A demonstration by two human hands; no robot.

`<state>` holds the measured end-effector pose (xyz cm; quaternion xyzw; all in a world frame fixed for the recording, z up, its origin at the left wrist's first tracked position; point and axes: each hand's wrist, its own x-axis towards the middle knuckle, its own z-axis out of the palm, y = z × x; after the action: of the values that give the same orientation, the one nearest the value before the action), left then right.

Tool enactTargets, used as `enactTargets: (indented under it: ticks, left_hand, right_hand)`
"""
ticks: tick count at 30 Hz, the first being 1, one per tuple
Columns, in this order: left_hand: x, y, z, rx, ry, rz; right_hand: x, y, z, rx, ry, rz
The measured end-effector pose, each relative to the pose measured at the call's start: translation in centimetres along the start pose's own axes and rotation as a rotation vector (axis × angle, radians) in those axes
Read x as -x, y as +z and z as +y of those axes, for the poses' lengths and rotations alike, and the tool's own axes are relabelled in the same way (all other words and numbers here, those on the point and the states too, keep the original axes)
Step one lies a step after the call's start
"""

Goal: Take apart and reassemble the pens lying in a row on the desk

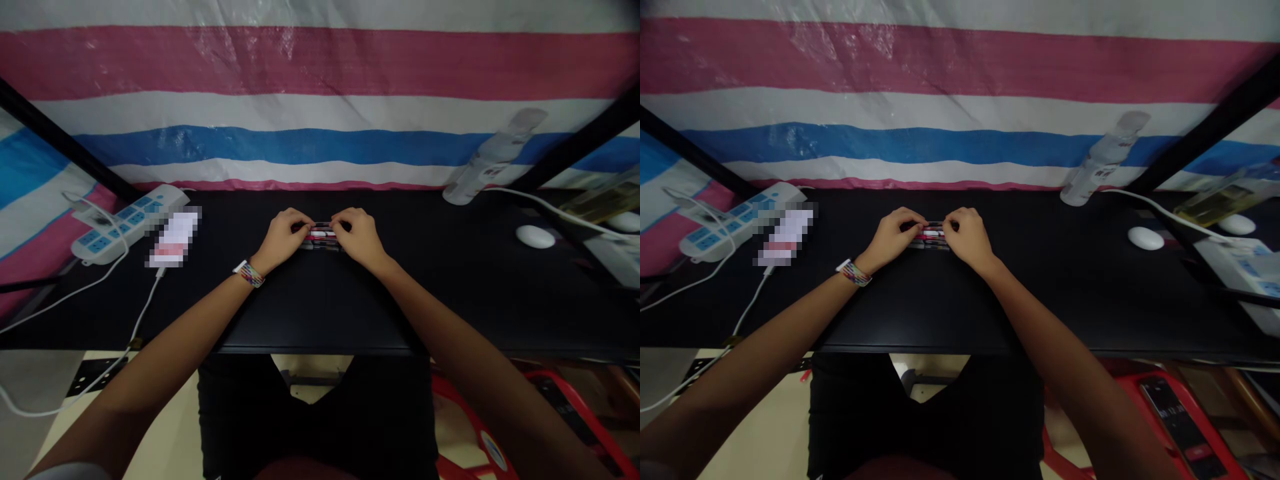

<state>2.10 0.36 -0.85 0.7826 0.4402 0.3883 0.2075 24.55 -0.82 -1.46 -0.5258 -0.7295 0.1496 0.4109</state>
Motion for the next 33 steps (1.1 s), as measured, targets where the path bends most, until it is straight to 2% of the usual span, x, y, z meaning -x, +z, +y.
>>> enactTargets:
  ticks: [3, 6, 10, 14, 24, 33]
  left_hand:
    - [0.1, 0.0, -0.1, -0.001, -0.016, 0.009]
    - [0.0, 0.1, -0.3, 0.054, -0.046, 0.05]
    - [-0.3, 0.3, -0.7, 0.257, -0.126, 0.081]
    - [-0.4, 0.6, -0.3, 0.389, -0.164, 0.071]
    - [-0.3, 1.0, 1.1, 0.432, -0.239, 0.102]
    - [-0.3, 0.9, 1.0, 0.328, -0.196, 0.103]
  right_hand:
    - [-0.1, 0.1, 0.1, -0.039, 0.021, 0.027]
    - [-0.3, 0.3, 0.3, -0.186, 0.109, 0.075]
    - [-0.5, 0.7, 0.4, -0.37, 0.219, 0.118]
    - [-0.6, 1.1, 0.2, -0.437, 0.233, 0.14]
    - [-0.7, 1.9, 0.5, -0.424, 0.222, 0.144]
    - [-0.7, 1.3, 0.1, -0.359, 0.228, 0.132]
